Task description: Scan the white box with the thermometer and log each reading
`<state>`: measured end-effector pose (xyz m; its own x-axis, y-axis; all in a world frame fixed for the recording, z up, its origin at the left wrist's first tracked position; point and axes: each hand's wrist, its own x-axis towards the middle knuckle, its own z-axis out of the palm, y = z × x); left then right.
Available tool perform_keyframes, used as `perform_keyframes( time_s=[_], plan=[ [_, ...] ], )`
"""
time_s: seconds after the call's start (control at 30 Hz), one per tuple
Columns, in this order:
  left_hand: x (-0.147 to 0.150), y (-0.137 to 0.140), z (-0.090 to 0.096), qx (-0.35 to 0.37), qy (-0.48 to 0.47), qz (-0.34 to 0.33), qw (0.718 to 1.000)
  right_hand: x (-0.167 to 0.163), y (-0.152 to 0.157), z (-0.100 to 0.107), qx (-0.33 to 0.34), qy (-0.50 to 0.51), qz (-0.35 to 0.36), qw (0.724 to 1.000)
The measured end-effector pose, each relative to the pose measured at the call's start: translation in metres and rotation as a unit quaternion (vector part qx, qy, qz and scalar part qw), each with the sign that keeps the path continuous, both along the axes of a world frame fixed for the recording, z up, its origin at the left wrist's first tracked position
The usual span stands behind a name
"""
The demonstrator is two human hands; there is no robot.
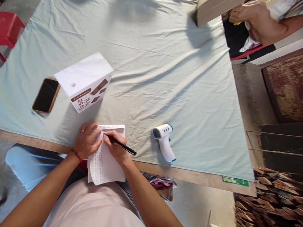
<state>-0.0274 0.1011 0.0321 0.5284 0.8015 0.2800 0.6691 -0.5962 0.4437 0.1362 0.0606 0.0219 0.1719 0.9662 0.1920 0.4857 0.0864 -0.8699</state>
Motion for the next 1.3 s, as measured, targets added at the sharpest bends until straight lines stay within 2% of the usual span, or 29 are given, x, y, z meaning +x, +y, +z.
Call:
perform_keyframes(
  time_s=[0.3, 0.7, 0.93, 1.3],
  plan=[
    [-0.0005, -0.0004, 0.0000, 0.010, 0.004, -0.003, 1.000, 0.0007, -0.0006, -0.0049, 0.050, -0.023, 0.003, 0.998],
    [-0.0004, -0.0001, -0.0006, -0.001, 0.006, 0.000, 1.000, -0.0002, -0.0001, -0.0048, 0.061, -0.037, -0.014, 0.997],
    [-0.0007, -0.0004, -0.0021, 0.007, 0.003, -0.003, 1.000, 0.0009, -0.0002, -0.0059, 0.045, -0.044, -0.007, 0.998],
    [-0.0002, -0.0002, 0.0002, -0.009, 0.004, 0.002, 1.000, 0.0008, -0.0005, -0.0037, 0.079, -0.039, -0.025, 0.996]
  ],
)
